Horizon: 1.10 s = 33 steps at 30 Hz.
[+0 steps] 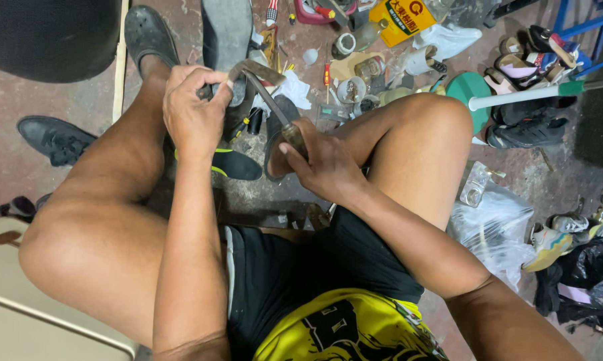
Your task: The person repairs a black shoe by inserting a nail into the sole and hammering it in. They use pliers to trim the nail flush with the sole and repeat this process multiple times on different spots of the shoe's sole.
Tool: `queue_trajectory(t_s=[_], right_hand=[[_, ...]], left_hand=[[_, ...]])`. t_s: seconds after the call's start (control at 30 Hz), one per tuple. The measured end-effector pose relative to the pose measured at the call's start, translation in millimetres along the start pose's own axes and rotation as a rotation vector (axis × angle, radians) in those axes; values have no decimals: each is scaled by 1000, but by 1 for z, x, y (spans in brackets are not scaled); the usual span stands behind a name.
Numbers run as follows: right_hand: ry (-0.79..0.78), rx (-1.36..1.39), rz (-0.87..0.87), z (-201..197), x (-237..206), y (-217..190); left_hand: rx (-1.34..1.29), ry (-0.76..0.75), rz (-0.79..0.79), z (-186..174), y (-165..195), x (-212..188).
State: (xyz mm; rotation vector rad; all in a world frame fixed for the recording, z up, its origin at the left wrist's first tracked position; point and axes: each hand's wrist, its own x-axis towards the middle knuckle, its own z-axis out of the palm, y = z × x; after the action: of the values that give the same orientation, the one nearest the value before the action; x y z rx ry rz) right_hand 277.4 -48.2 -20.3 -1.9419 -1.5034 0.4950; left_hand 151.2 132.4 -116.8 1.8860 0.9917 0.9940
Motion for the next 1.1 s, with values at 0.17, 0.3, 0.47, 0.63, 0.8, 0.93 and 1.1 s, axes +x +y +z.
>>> queue_trajectory(t_s=[0.17,0.3,0.47,0.63,0.8,0.93,1.1], right_hand=[[-59,72,247,-9,-5,2],[-43,130,303,-10,-8,4],[-39,141,242,-5,-4,9],[-55,188,270,-3,1,13],[51,62,41,-1,-2,10],[-51,71,159,4,-4,8],[-60,19,103,8,-3,9]], left_hand=[[-67,-32,-119,1,5,-5],[-239,12,-246,9,6,-13],[-196,134,-201,25,-4,-9],[-127,177,-177,29,-5,-6],[-112,146,-201,27,-1,-7],[-133,138,-212,26,-1,-8],[-120,138,-158,28,-3,-9]])
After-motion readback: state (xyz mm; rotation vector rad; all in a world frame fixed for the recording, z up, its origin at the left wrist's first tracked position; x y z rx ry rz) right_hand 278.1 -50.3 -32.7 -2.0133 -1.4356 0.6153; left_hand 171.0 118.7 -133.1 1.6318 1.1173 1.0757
